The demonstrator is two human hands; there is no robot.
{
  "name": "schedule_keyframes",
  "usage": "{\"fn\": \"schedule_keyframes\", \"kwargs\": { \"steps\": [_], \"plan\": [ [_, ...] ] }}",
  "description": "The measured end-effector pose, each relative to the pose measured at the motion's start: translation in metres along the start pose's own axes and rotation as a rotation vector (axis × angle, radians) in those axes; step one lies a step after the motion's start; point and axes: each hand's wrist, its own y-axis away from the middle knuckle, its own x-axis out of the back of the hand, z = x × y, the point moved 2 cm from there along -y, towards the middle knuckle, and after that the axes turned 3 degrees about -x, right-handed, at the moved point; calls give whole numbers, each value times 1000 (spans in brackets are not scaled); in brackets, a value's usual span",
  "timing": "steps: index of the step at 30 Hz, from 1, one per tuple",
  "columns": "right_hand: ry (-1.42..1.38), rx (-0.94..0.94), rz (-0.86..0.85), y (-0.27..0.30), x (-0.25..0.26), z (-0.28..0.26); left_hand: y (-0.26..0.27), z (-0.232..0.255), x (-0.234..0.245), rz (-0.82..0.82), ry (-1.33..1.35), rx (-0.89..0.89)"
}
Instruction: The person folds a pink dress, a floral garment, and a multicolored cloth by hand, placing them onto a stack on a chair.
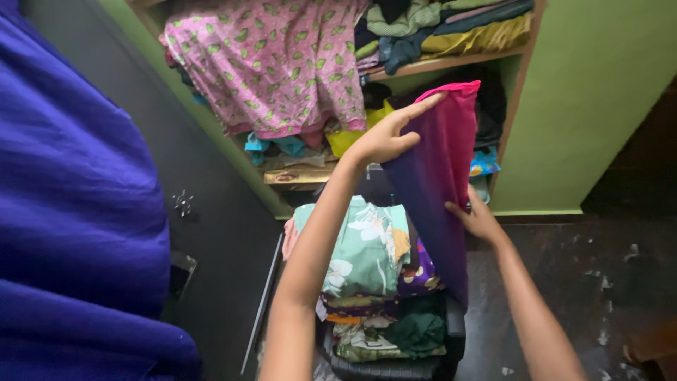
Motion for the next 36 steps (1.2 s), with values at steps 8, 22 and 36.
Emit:
{"fn": "schedule_keyframes", "kwargs": {
  "steps": [8,22,36],
  "plan": [
    [-159,-291,-242,-3,-20,87,30,32,30,-24,11,38],
    [-28,-329,-389,-11,-41,67,65,56,55,8,45,17],
    [323,-171,-229,-14,78,111,102,3,96,338,-217,138]
  ]
}}
